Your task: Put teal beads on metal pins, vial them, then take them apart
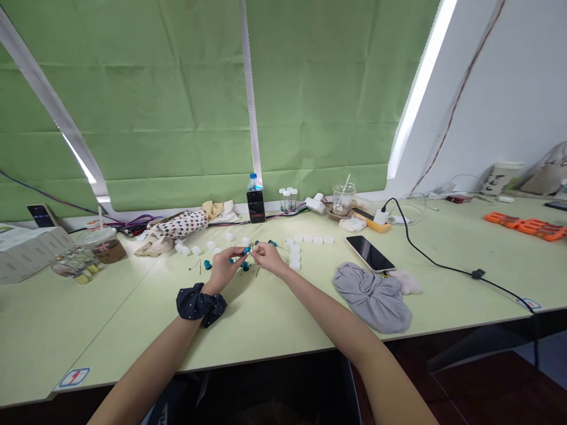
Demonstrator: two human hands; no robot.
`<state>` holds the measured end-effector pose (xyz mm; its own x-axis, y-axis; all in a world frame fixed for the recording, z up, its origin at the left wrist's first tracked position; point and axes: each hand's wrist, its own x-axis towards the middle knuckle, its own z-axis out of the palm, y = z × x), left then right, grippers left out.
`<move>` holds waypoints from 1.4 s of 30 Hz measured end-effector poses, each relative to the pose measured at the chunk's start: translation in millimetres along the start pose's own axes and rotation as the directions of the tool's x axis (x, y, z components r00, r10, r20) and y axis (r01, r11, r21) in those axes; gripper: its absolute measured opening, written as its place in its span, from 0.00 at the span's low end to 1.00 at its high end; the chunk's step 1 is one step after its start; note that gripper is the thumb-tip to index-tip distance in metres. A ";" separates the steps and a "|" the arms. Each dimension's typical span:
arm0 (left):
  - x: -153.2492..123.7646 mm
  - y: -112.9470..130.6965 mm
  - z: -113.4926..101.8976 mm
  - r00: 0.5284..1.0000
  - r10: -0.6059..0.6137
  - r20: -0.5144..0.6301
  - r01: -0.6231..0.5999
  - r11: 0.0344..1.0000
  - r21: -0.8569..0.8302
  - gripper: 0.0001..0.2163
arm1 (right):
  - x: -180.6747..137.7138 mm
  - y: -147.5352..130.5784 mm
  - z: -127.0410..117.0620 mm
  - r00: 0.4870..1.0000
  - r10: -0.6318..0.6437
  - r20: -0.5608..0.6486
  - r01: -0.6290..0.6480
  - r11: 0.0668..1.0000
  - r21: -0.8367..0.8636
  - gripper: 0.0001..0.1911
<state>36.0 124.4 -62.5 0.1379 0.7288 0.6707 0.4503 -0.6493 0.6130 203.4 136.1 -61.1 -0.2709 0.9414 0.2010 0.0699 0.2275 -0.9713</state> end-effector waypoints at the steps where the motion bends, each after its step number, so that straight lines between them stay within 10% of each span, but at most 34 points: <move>1: -0.2 0.8 0.2 1.000 0.013 -0.005 -0.013 1.000 0.019 0.07 | 0.2 2.0 0.6 0.999 -0.049 -0.018 0.048 0.997 -0.068 0.10; 7: -2.1 2.1 3.1 0.999 0.034 -0.014 -0.033 0.999 0.040 0.06 | -1.4 5.4 3.3 0.962 -0.255 -0.094 0.209 0.914 -0.349 0.05; 13: -1.6 1.3 3.3 0.997 0.068 -0.028 -0.067 0.996 0.054 0.06 | 0.6 2.9 -0.1 1.000 -0.020 0.018 0.021 0.998 -0.061 0.09; 21: -1.7 -5.5 7.4 0.987 0.150 -0.056 -0.146 0.987 0.066 0.04 | -7.8 5.2 6.8 0.908 -0.410 -0.087 0.280 0.747 -0.602 0.06; 28: -2.4 -3.8 11.0 0.953 0.303 0.024 -0.304 0.945 0.126 0.04 | 0.7 13.4 4.5 0.926 -0.261 -0.273 0.113 0.881 -0.460 0.06; 37: -2.2 -0.1 11.0 0.989 0.151 -0.001 -0.151 0.987 -0.049 0.05 | -6.1 6.6 6.6 0.950 -0.234 -0.208 0.049 0.768 -0.638 0.02; 42: -0.8 0.9 10.8 0.999 0.031 0.005 -0.030 0.985 -0.170 0.08 | -4.3 6.9 3.1 0.959 -0.242 -0.149 0.153 0.881 -0.449 0.01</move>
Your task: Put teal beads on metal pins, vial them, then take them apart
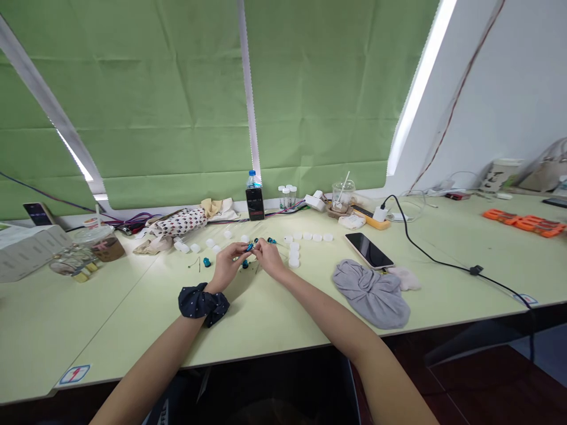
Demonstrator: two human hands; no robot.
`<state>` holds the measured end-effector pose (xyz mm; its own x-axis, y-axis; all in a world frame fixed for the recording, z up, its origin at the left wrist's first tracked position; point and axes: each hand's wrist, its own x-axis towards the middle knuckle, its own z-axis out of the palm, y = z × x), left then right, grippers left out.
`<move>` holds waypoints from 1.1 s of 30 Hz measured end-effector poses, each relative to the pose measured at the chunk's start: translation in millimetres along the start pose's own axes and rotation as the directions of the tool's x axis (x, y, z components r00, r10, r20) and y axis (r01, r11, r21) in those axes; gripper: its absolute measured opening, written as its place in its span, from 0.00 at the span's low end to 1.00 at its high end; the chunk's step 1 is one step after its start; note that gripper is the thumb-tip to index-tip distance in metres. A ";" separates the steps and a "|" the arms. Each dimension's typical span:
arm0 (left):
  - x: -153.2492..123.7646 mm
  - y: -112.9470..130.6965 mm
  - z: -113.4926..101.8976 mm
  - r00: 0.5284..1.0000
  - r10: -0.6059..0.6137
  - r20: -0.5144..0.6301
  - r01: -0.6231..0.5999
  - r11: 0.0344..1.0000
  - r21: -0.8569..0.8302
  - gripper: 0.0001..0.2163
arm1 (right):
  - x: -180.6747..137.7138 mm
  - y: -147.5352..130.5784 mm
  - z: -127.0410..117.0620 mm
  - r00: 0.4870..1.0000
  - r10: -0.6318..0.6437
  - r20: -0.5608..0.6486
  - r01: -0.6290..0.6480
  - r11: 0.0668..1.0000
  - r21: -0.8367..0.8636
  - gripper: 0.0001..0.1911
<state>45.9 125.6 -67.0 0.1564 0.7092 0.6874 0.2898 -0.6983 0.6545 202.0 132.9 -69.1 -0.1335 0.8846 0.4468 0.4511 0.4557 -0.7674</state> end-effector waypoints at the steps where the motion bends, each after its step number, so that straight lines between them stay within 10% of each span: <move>1: 0.2 0.1 -0.3 1.000 -0.024 -0.005 0.024 1.000 -0.015 0.09 | 1.0 1.6 0.3 1.000 0.006 0.013 -0.007 0.998 0.065 0.02; 6: 1.0 0.0 -4.2 0.993 -0.117 -0.026 0.114 0.990 -0.078 0.10 | 6.6 10.1 3.8 0.989 0.040 0.139 -0.078 0.958 0.276 0.09; 14: 1.3 -1.5 -6.3 0.994 -0.095 0.052 0.100 0.991 -0.085 0.09 | 12.7 25.3 7.5 0.996 0.060 -0.070 -0.042 0.971 0.236 0.11; 24: 1.9 -1.3 -7.2 0.996 -0.085 0.034 0.087 0.995 -0.053 0.09 | 4.9 11.2 6.4 0.981 0.153 0.124 -0.185 0.927 0.325 0.10; 33: 1.7 -3.8 -12.0 0.993 -0.092 0.073 0.094 0.995 -0.023 0.10 | 10.3 21.8 5.0 0.994 0.042 0.099 -0.068 0.959 0.274 0.08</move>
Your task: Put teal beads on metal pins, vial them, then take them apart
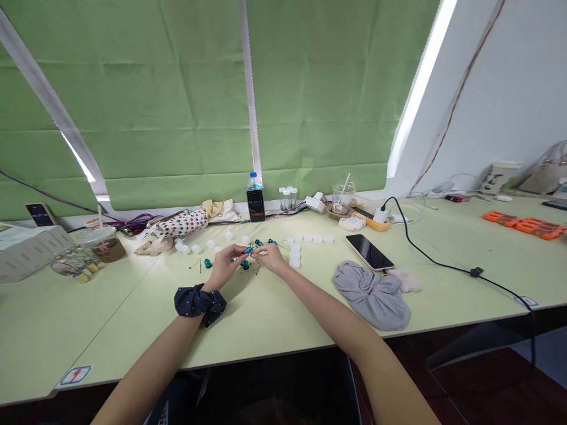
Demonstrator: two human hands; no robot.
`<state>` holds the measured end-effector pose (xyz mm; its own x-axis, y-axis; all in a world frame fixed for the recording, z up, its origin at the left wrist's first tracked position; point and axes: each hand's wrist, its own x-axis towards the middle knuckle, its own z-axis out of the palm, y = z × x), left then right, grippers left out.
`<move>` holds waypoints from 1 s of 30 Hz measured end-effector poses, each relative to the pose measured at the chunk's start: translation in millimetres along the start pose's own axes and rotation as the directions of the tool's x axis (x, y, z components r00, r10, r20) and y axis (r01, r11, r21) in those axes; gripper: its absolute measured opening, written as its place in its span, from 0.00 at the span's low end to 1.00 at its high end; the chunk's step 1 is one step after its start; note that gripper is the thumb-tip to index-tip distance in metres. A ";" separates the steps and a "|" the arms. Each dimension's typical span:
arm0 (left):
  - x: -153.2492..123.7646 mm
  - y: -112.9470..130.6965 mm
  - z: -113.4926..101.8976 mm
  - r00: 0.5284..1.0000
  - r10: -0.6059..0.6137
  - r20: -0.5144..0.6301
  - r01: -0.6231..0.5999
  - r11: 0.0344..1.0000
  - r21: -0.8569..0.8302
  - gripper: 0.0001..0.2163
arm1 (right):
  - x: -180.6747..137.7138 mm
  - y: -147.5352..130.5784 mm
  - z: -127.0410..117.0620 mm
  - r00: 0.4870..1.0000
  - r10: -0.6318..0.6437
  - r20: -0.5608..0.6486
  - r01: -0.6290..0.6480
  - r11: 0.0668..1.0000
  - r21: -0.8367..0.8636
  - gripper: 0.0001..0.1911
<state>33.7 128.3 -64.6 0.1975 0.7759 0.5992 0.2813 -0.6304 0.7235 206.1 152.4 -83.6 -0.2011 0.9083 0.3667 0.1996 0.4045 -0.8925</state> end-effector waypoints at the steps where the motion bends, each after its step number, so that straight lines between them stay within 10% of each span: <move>1: -0.1 0.9 0.1 1.000 -0.003 0.012 0.003 1.000 0.000 0.09 | 0.9 2.1 -0.1 1.000 0.005 -0.016 -0.005 1.000 0.007 0.08; 8: 0.1 3.3 1.6 0.999 -0.021 0.040 0.021 1.000 -0.007 0.10 | 1.6 8.7 1.0 0.995 0.061 -0.083 -0.067 0.995 -0.077 0.12; 21: 1.6 -2.1 -2.8 1.000 -0.020 -0.003 0.020 1.000 -0.011 0.11 | -4.1 -11.5 -1.6 0.975 0.083 0.208 -0.128 0.969 0.213 0.15; 30: 2.3 -7.0 -2.2 0.999 -0.030 0.022 0.028 0.997 0.075 0.09 | 3.2 1.7 -6.3 1.000 0.005 0.029 -0.004 0.998 -0.063 0.09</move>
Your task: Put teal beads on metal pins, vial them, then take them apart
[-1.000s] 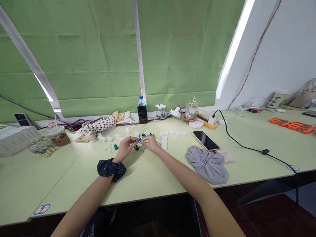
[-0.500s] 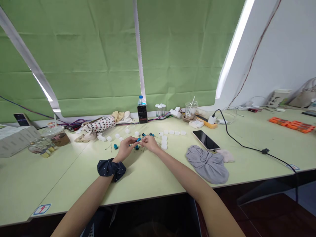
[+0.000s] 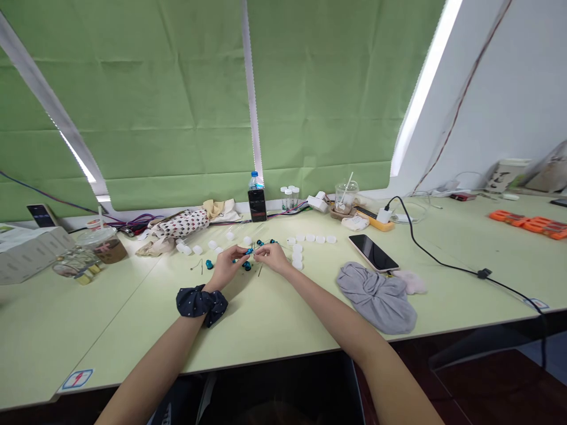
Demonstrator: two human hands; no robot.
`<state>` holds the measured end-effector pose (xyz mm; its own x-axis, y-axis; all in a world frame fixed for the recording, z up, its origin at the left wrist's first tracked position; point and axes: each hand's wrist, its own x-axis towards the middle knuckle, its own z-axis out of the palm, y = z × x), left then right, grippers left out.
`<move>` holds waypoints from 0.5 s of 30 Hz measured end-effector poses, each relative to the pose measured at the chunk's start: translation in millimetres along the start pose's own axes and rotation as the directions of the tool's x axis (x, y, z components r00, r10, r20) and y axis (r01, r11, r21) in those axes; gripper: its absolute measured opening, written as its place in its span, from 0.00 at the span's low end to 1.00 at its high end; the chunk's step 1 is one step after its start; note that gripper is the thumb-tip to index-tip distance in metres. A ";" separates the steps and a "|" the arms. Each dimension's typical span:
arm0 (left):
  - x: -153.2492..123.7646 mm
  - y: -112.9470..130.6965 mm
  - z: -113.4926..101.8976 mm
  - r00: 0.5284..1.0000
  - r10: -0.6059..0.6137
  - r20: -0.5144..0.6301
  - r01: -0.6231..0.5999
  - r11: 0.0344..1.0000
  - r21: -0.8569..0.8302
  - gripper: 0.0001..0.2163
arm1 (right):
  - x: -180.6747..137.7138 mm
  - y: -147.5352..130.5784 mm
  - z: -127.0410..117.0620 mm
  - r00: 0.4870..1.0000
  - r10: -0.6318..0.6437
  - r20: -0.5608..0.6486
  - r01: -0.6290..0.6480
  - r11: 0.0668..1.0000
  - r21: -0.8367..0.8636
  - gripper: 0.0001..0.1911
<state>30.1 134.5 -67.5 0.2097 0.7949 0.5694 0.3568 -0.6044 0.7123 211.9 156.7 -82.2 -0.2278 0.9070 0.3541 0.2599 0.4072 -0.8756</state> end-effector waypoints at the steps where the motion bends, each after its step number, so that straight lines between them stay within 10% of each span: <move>1: 0.2 -1.4 0.4 1.000 0.008 0.004 -0.008 1.000 0.010 0.09 | 0.5 1.7 0.4 1.000 0.014 -0.011 -0.014 1.000 0.006 0.10; 15: 3.3 -21.8 -2.7 0.980 0.037 -0.198 0.077 0.839 0.539 0.05 | 1.1 16.7 -6.0 0.996 0.073 -0.043 -0.084 0.876 -0.475 0.07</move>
<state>20.6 150.2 -80.0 0.0386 0.7456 0.6652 0.8064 -0.4164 0.4200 221.7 165.1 -94.5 -0.1681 0.9381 0.3029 0.6925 0.3311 -0.6410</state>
